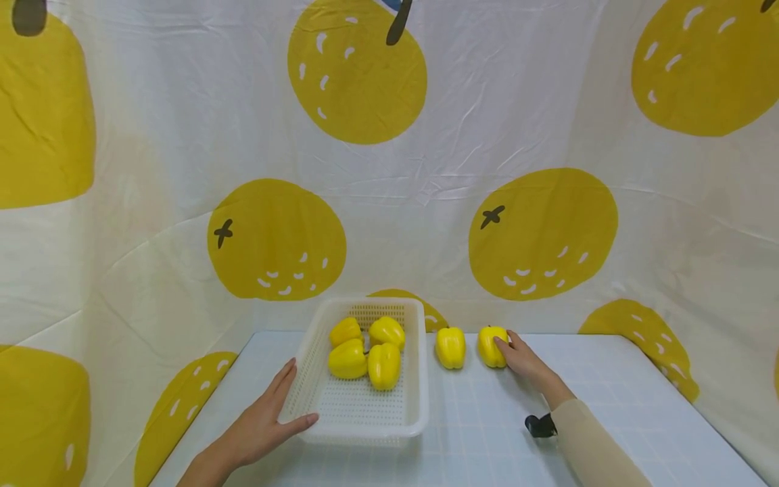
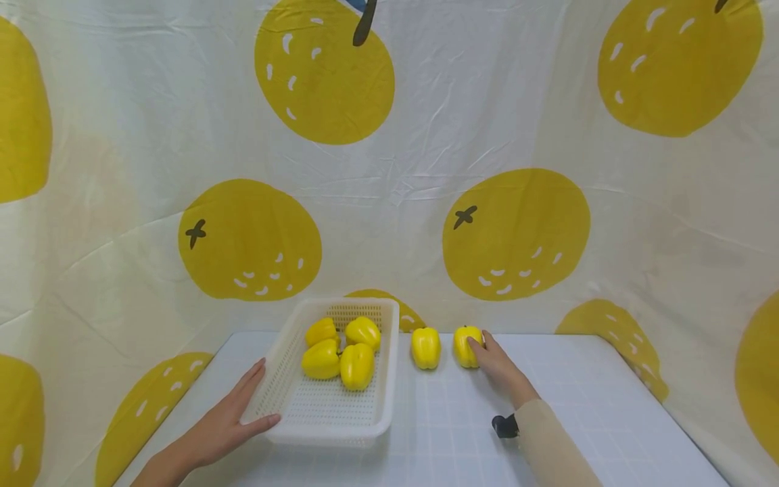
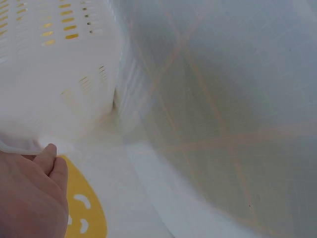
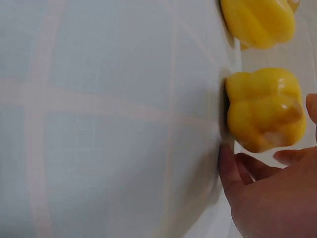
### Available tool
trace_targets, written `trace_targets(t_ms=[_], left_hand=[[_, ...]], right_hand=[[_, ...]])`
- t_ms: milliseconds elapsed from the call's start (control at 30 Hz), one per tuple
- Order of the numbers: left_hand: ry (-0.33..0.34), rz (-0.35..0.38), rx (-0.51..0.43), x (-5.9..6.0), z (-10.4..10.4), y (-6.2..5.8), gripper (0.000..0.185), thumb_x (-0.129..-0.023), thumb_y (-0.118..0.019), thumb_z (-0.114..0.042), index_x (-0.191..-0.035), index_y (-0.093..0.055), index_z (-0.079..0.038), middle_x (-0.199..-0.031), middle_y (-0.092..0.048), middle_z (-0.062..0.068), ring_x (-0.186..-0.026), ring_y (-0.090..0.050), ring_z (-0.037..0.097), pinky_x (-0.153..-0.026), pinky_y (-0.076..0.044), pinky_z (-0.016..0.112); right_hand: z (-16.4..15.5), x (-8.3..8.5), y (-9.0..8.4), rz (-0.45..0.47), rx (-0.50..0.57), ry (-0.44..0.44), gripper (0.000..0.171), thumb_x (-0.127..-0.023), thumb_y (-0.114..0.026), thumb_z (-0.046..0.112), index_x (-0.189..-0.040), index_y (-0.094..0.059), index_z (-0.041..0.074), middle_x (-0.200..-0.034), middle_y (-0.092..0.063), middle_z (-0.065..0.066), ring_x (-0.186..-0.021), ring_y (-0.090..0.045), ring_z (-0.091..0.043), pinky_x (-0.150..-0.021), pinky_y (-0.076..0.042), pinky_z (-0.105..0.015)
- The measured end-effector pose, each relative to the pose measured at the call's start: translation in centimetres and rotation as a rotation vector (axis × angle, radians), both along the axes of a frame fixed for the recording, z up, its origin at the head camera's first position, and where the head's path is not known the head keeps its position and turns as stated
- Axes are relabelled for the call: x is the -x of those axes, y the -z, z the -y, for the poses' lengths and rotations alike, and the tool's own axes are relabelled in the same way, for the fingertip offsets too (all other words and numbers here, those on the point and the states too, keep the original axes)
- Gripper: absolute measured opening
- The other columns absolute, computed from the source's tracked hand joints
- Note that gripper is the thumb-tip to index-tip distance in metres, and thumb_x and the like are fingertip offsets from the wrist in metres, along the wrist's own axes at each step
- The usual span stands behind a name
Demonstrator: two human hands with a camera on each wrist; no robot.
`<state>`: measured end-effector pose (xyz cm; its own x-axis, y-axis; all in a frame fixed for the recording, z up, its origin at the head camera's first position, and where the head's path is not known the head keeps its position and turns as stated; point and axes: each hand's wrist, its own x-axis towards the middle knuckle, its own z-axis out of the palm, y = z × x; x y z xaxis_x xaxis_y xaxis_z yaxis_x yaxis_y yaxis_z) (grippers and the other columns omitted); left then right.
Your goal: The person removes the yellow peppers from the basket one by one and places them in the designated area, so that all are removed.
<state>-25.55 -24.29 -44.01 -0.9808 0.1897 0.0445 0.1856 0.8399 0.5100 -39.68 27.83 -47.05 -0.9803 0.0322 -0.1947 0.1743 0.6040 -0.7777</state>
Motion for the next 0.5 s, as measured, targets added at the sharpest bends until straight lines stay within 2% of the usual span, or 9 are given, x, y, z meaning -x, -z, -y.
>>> trace_targets(t_ms=[267, 500], left_hand=[[0.020, -0.034, -0.009, -0.1, 0.2, 0.2, 0.112, -0.089, -0.062, -0.072, -0.165, -0.010, -0.009, -0.173, -0.005, 0.011, -0.152, -0.024, 0.042, -0.114, -0.029, 0.068], [0.021, -0.040, -0.003, 0.1, 0.2, 0.4, 0.112, -0.089, -0.061, -0.073, -0.165, -0.010, -0.009, -0.173, -0.006, 0.011, -0.152, -0.025, 0.042, -0.114, -0.030, 0.068]], right_hand=[[-0.5, -1.7, -1.6, -0.018, -0.087, -0.038, 0.094, -0.104, -0.037, 0.064, -0.161, -0.004, -0.003, -0.156, -0.024, -0.039, -0.143, -0.026, -0.057, -0.113, -0.022, -0.074], [-0.8, -3.0, -3.1, -0.080, -0.123, -0.082, 0.089, -0.105, -0.040, 0.060, -0.160, -0.010, -0.003, -0.156, -0.025, -0.039, -0.142, -0.028, -0.058, -0.111, -0.026, -0.075]])
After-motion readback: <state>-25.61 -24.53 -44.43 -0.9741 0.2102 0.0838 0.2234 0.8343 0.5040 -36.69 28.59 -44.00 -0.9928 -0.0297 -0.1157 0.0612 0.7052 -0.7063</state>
